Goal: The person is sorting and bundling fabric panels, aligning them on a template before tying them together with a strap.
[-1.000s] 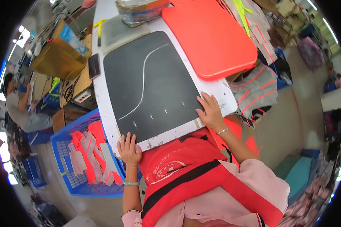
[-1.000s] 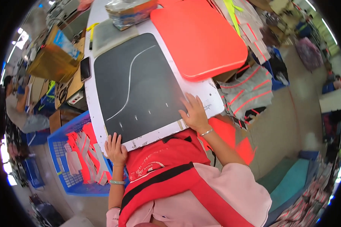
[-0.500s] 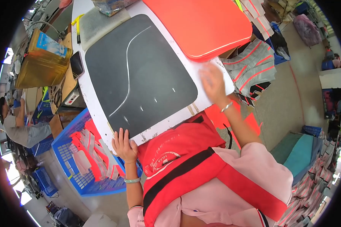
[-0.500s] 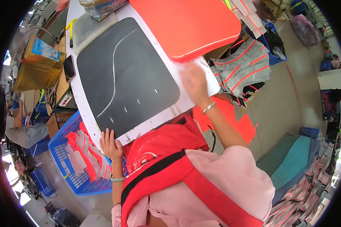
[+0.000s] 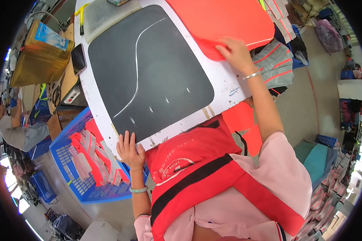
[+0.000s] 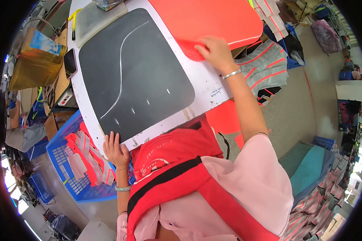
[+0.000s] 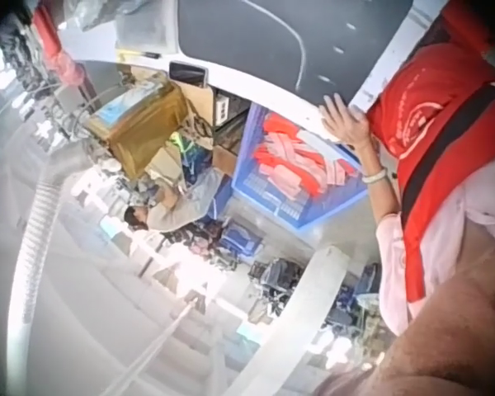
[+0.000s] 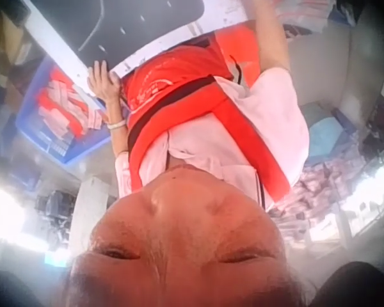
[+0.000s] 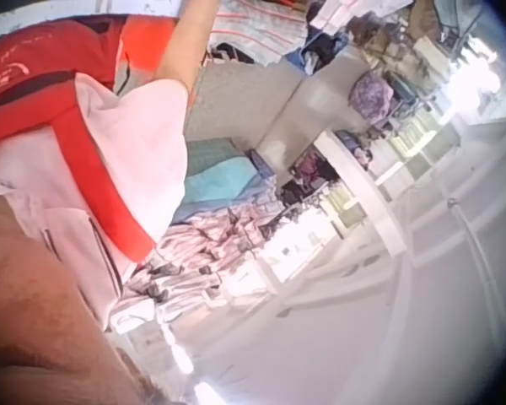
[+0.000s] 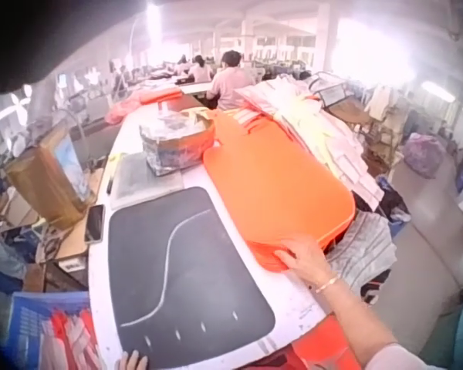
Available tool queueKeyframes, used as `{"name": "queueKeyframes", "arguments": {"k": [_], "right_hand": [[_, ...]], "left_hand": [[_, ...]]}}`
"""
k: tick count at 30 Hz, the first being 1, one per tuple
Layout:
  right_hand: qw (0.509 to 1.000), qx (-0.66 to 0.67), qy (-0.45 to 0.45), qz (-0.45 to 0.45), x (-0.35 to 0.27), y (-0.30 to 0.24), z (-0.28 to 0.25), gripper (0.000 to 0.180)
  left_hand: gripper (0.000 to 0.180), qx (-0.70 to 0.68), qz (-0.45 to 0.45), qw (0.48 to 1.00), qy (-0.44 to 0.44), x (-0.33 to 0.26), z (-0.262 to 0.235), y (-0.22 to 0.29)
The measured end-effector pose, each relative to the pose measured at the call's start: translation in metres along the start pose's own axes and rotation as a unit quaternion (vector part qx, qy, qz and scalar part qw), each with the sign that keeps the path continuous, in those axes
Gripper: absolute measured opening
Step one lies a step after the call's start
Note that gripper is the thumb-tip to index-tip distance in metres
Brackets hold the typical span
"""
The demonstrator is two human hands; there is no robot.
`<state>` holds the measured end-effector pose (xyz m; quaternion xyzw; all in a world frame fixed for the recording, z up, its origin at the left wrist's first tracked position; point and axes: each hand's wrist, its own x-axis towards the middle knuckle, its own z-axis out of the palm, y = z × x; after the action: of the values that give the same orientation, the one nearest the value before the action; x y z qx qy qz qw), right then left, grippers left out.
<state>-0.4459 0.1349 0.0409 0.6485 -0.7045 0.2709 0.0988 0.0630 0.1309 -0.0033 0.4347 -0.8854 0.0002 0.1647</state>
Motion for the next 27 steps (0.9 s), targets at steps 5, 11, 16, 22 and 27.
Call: {"name": "queueKeyframes", "arguments": {"k": [5, 11, 16, 22, 27], "right_hand": [[0.975, 0.116, -0.041, 0.183, 0.018, 0.001, -0.01, 0.032], [0.945, 0.208, -0.092, 0.235, 0.02, 0.034, -0.003, 0.039], [0.919, 0.27, -0.134, 0.253, 0.025, 0.027, -0.002, 0.039], [0.937, 0.223, -0.097, 0.25, 0.016, 0.037, -0.004, 0.037], [0.941, 0.238, -0.071, 0.228, 0.018, 0.03, 0.006, 0.032]], "left_hand": [[0.043, -0.011, -0.008, 1.0, -0.005, 0.0, 0.001, -0.002], [0.042, -0.031, -0.014, 0.999, -0.008, 0.001, -0.004, 0.0], [0.039, -0.137, -0.066, 0.988, 0.025, 0.011, -0.02, 0.006], [0.016, -0.475, -0.082, 0.835, 0.266, 0.054, -0.142, 0.042], [0.019, -0.689, 0.374, 0.582, 0.215, 0.089, -0.252, 0.053]]}}
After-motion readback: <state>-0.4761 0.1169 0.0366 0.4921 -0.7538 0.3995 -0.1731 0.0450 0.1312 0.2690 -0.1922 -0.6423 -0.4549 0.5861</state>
